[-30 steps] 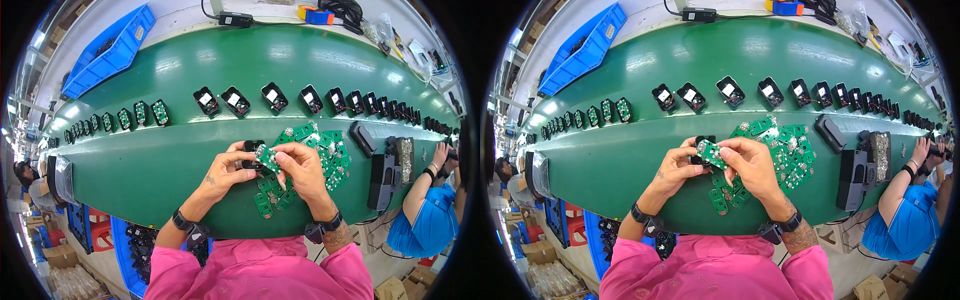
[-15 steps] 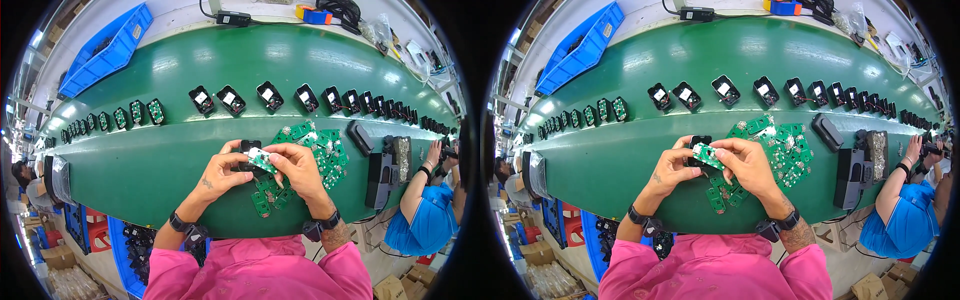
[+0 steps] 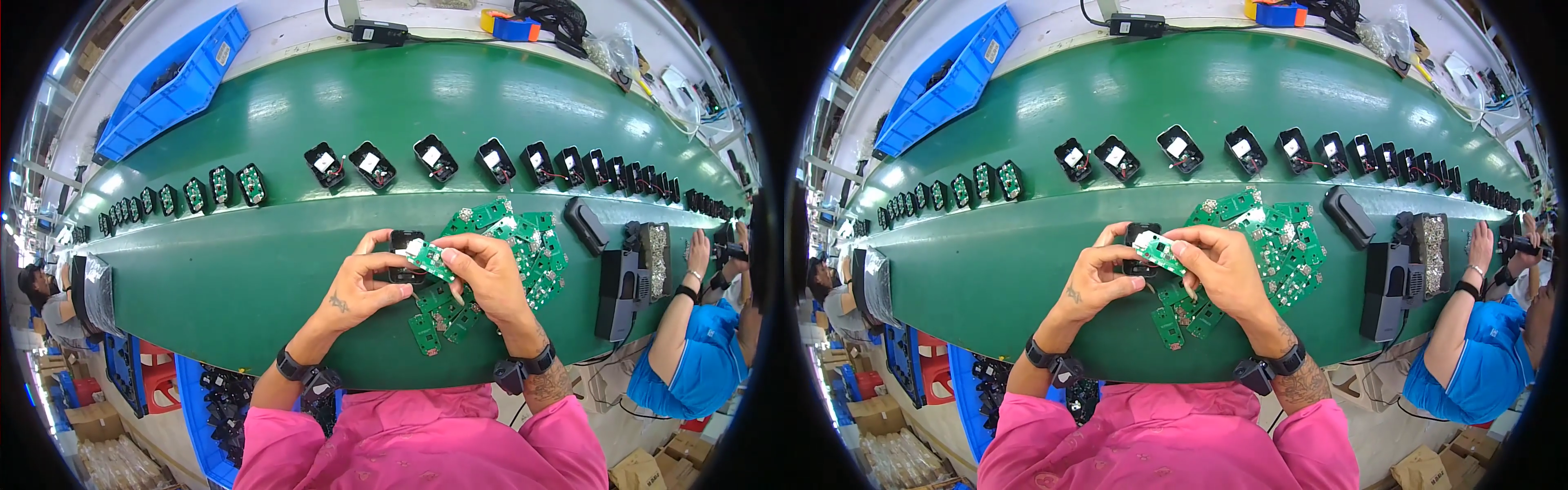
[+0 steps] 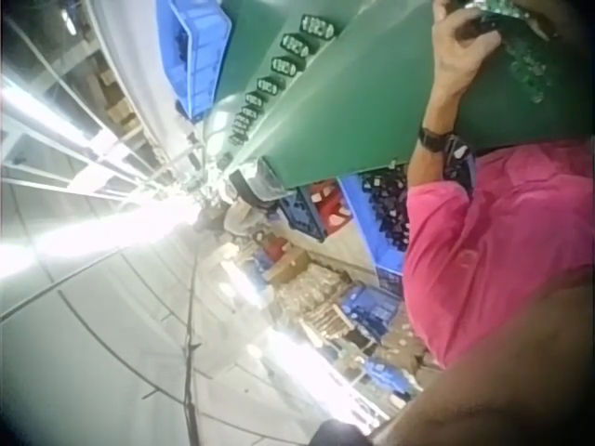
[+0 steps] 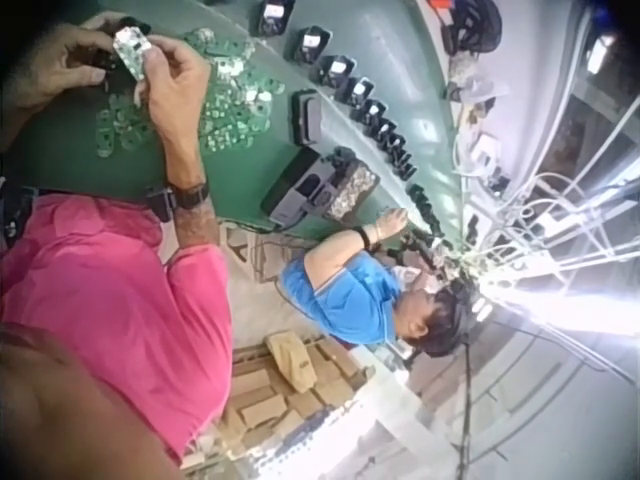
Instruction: The person assembles electronic devices by picking up a black housing and a circuit board, fitting the board into the housing, and placing the unit on the conveyor belt.
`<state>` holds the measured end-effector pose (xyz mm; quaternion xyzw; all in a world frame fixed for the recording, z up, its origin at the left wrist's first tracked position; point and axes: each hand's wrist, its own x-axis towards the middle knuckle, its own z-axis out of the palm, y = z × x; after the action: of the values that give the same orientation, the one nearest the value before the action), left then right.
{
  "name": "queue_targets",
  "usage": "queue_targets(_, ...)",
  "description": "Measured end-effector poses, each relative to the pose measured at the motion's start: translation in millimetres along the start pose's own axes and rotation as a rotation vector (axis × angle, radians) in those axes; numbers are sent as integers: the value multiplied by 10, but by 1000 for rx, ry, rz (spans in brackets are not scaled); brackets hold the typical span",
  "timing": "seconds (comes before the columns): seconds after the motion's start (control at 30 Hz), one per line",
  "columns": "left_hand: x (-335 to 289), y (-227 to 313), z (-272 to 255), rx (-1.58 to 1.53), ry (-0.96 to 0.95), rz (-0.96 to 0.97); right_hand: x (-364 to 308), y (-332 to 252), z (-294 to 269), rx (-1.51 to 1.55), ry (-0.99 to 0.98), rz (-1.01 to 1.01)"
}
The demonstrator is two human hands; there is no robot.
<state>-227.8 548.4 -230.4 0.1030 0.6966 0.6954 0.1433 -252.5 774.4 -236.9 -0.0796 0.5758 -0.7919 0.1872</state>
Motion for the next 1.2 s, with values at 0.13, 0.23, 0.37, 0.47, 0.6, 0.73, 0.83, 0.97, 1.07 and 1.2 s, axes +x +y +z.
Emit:
queue_targets(0.13,7,-20,-9,-12,16,12,-3,8,-16,-17,-1,-2)
queue_targets(0.23,12,2,-18,-33,42,25,-7,2,-30,-1,1,19)
queue_targets(0.37,6,26,-32,6,48,43,-9,-12,-37,-1,-10,47)
queue_targets(0.47,31,138,78,-211,88,-69,-14,-11,-18,3,-41,74)
queue_targets(0.6,40,149,162,-167,125,-86,-21,55,6,-65,-58,9)
queue_targets(0.73,38,97,193,-243,18,-50,-31,82,19,-219,-35,-116)
queue_targets(0.83,43,88,191,-297,39,-150,-30,80,14,-336,-25,-141)
queue_targets(0.97,47,59,244,-240,96,-132,-17,86,22,-586,41,-383)
queue_targets(1.07,50,52,310,-202,120,-104,7,138,-1,-708,84,-553)
queue_targets(1.2,35,-38,374,-131,151,-59,-29,135,56,-714,106,-579)
